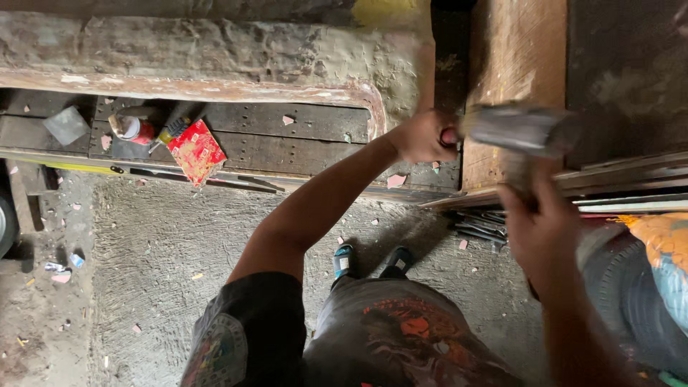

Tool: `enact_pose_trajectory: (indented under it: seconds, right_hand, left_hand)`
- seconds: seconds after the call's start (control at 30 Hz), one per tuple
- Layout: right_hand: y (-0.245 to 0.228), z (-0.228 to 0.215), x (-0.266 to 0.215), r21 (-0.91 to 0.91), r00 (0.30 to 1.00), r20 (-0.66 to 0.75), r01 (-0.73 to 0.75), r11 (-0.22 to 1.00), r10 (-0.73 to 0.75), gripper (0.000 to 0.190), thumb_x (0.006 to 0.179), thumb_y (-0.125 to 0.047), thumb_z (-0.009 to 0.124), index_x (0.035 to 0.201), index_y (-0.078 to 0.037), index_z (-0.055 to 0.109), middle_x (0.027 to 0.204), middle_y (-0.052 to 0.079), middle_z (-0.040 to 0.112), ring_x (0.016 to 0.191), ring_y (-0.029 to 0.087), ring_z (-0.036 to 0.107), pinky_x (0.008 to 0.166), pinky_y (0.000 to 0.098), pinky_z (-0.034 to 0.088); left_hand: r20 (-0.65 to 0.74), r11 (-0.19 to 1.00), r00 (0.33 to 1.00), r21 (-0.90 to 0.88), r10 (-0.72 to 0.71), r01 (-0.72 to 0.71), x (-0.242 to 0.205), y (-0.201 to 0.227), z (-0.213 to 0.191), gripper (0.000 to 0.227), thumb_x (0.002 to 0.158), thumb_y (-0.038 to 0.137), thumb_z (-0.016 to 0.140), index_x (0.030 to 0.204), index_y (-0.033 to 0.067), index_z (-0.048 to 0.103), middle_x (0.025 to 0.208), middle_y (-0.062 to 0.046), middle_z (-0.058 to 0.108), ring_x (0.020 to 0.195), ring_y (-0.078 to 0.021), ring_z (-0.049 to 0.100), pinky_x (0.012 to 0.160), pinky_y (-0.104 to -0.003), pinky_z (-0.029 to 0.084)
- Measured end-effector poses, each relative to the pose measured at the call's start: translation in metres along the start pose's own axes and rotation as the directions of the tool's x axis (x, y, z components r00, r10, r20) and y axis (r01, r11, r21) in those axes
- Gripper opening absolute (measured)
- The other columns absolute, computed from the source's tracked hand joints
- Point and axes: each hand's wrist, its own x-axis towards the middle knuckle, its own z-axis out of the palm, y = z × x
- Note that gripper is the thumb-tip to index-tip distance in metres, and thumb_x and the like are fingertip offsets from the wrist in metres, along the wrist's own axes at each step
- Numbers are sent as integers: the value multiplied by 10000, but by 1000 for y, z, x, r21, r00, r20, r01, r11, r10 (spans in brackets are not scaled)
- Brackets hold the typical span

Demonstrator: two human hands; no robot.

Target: The person uses a hammer and a small cylindrical tool to repeatedly strike and shape the edge of a large foam piece resting on a wooden workbench. The person adjusts the tool and foam position while continuing to chip away at the foam edge.

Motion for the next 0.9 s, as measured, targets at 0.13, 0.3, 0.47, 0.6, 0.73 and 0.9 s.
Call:
enact_pose_trajectory:
  seconds: [0.13, 0.3, 0.47, 0.6, 0.73, 0.9]
  right_hand:
    - [-13, -12, 23, 201, 956, 55, -294, 935, 289, 667, 1107, -53, 614, 1714, -23, 341, 1048, 153, 690, 740, 142, 606, 629, 278, 524]
    - [-18, -11, 26, 14, 991, 12, -131, 991, 131, 635, 1043, -128, 668, 1612, -64, 392, 1007, 154, 714, 711, 153, 665, 605, 286, 541]
    - [-10, -7, 28, 112, 970, 51, -243, 964, 238, 620, 1086, -135, 642, 1651, -63, 396, 1013, 105, 730, 684, 131, 652, 568, 260, 566]
    - [-15, 2, 30, 31, 990, 73, -120, 992, 117, 608, 1060, -99, 680, 1611, -40, 428, 1016, 150, 723, 728, 134, 677, 619, 285, 559]
    - [-11, -4, 38, 192, 950, 71, -314, 930, 305, 663, 1049, -12, 629, 1654, -16, 358, 964, 95, 685, 672, 111, 613, 551, 268, 534]
    - [7, -13, 15, 469, 946, -9, -282, 837, 324, 623, 1111, 32, 606, 1687, -7, 372, 1006, 34, 649, 681, 83, 549, 611, 251, 483]
  left_hand:
    - [9, 999, 1000, 33, -14, 14, 5, -7, 0, 238, 813, 92, 771, 753, 101, 541, 666, -1, 537, 592, -129, 573, 570, -310, 550]
    - [134, 961, 959, -91, -249, 262, -5, 0, 3, 302, 827, 161, 796, 692, 161, 525, 649, 45, 566, 571, -115, 580, 600, -283, 573]
    - [-6, 991, 992, -52, -124, 123, 3, -7, -6, 289, 745, 128, 816, 784, 138, 529, 682, 21, 527, 626, -124, 566, 604, -306, 530]
    - [-12, 998, 998, -1, -57, 57, -5, -8, -1, 228, 789, 140, 800, 719, 145, 583, 665, 52, 613, 600, -94, 643, 636, -295, 563]
    - [-145, 988, 979, -75, -143, 133, -1, -2, -20, 284, 748, 61, 775, 724, 58, 493, 692, -43, 526, 625, -159, 544, 586, -321, 530]
    - [-431, 994, 899, -98, -83, 45, -14, 15, -48, 110, 749, 43, 678, 757, 79, 574, 650, 32, 564, 581, -58, 556, 551, -250, 487]
